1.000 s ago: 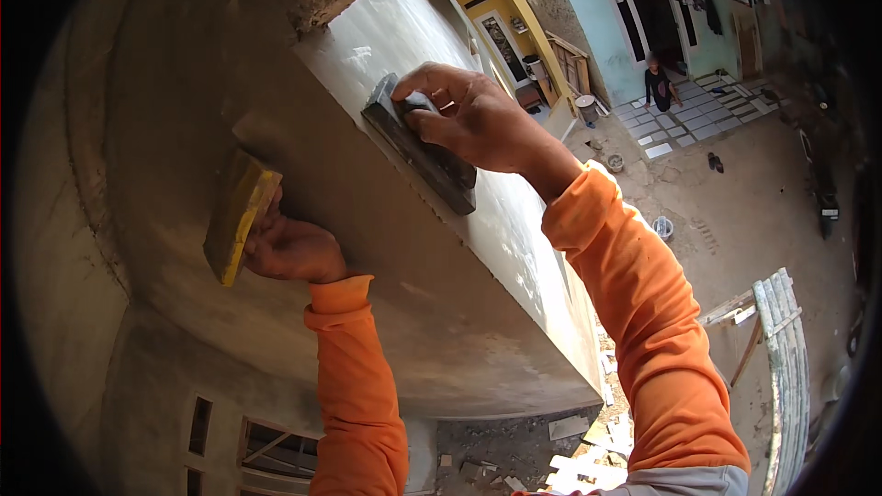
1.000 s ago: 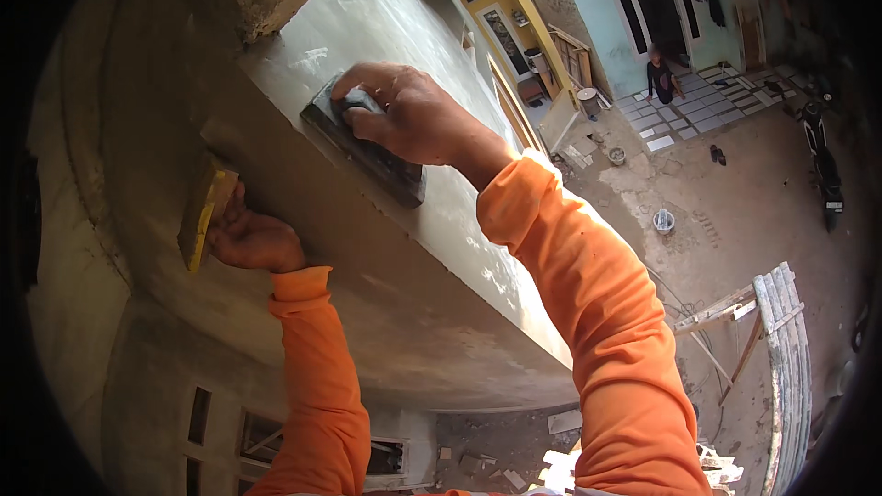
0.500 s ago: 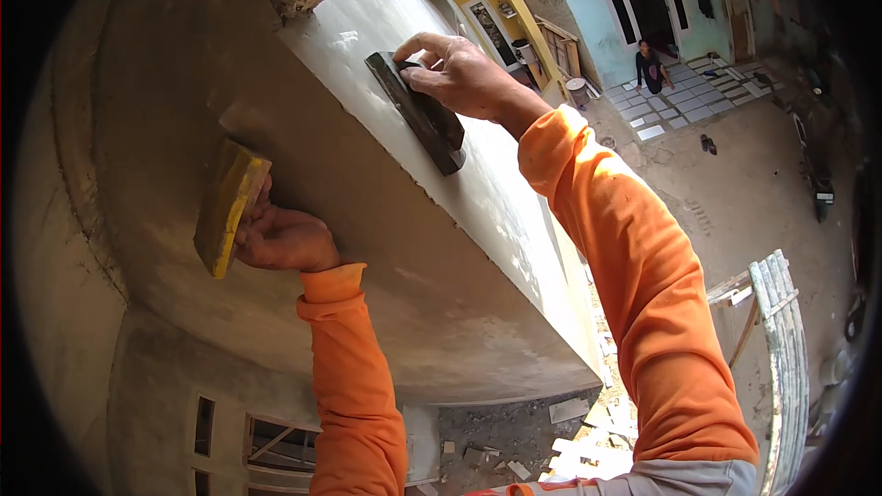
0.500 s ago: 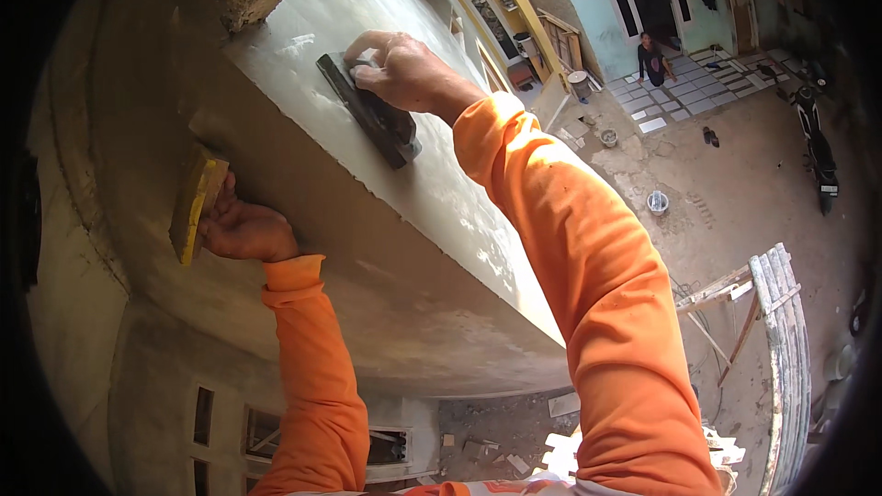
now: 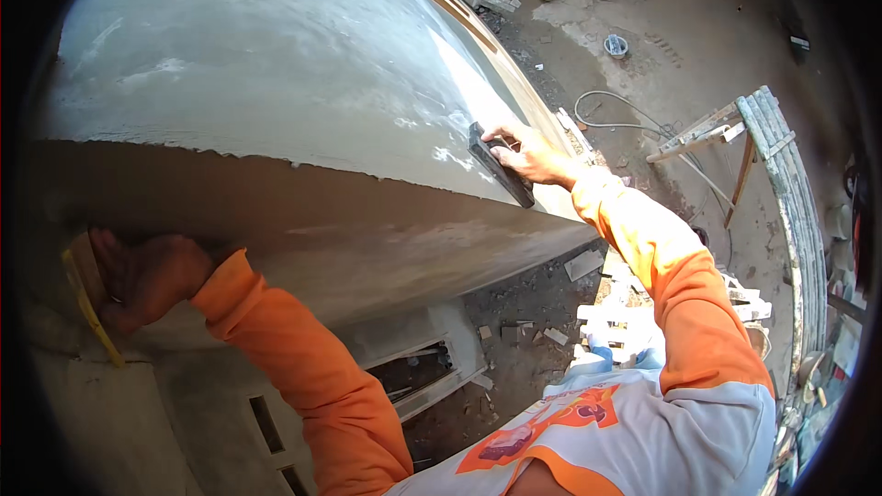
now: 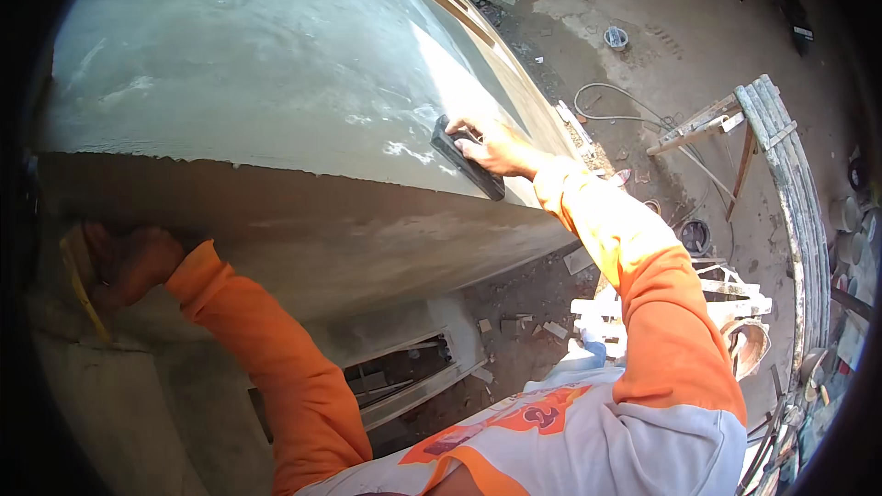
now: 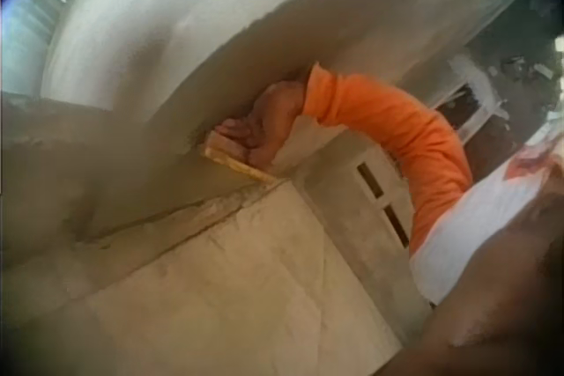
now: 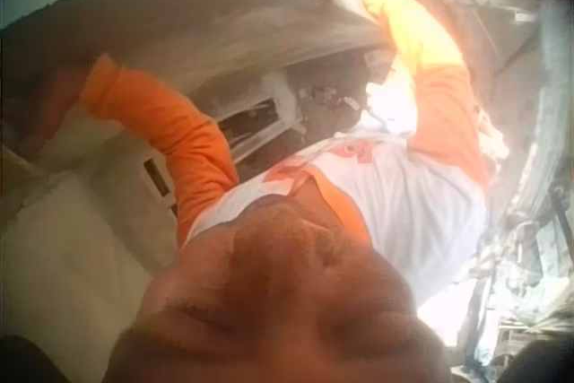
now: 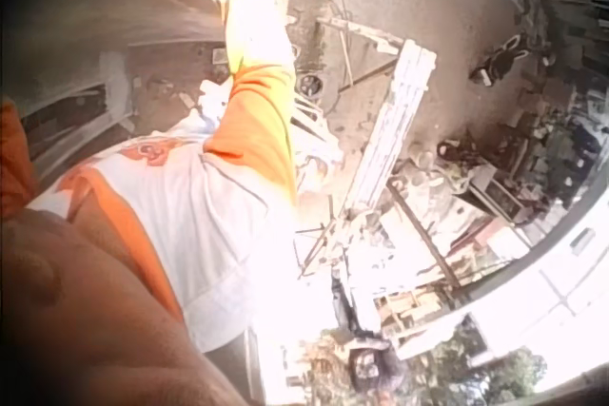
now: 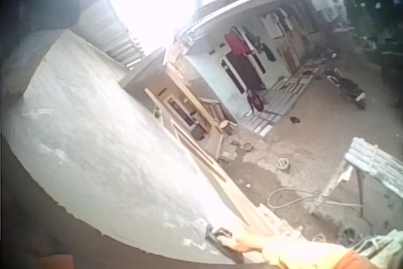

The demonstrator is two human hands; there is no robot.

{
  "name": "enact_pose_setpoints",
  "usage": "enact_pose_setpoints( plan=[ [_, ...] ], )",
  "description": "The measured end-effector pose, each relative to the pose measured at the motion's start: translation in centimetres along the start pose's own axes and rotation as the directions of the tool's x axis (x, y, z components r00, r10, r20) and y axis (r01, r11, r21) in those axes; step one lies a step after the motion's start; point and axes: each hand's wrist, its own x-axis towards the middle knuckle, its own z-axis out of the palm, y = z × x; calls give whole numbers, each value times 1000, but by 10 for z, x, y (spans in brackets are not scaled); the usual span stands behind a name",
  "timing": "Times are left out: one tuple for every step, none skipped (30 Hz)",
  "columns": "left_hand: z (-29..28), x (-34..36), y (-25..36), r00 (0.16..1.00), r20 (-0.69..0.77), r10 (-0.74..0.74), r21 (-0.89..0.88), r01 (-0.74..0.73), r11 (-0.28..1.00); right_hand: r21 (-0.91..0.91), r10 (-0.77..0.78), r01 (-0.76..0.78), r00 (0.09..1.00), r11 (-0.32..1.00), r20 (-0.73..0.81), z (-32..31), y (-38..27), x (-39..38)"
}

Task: The person smooths the plaster along a wall corner using a float and a wooden block, dips a brush into a bucket of water, and smooths the wall surface with the float while holding the brush.

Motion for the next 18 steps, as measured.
enact_pose_setpoints(
  plan=[
    [0,-14,-10,999,4,-36,-9,36,999,-71,14,-12,999,997,29,-12,13,-1],
    [1,-29,-22,995,58,76,-5,-76,997,-144,32,-23,998,989,57,-25,26,4],
    [-1,-21,-18,964,141,224,11,-227,974,-166,-148,153,988,974,43,-13,-17,25],
    [-12,7,-14,955,181,236,32,-245,969,-103,-292,296,955,949,59,8,-77,45],
    [-26,19,-35,951,205,231,-119,-210,970,-58,-538,542,840,839,64,10,-119,62],
    [-39,35,-48,940,238,244,-261,-181,948,-54,-629,636,770,770,107,17,-148,71],
    [-37,54,-46,934,257,247,-262,-179,948,-31,-674,679,733,734,98,22,-161,72],
    [-48,58,-61,735,348,582,-296,-503,812,-43,-652,658,752,752,97,23,-140,60],
    [-51,58,-71,407,398,822,-369,-749,549,-75,-498,507,860,859,109,17,-106,40],
    [-45,67,-67,386,401,831,-380,-755,535,-76,-352,361,929,929,118,11,-67,20],
    [-43,65,-68,476,385,791,-245,-773,585,-118,-296,299,954,947,42,3,-3,-4],
    [-40,58,-70,567,350,746,-104,-767,633,-121,-33,38,998,992,48,-14,40,-29],
    [-34,44,-64,580,339,740,-111,-757,644,-167,112,-105,993,980,35,-28,74,-44],
    [-29,26,-50,758,317,570,-149,-554,819,-204,115,-106,993,973,34,-31,84,-44],
    [-29,16,-40,878,306,369,-181,-327,928,-184,14,-5,999,983,44,-26,70,-31],
    [-38,32,-47,874,318,366,-172,-327,929,-153,-84,92,995,984,60,-14,36,-11],
    [-51,66,-61,851,250,462,-222,-414,883,-54,-283,287,957,956,69,-4,-5,7],
    [-42,64,-57,821,167,546,-269,-495,826,-76,-405,412,910,908,86,2,-41,16]
  ],
)
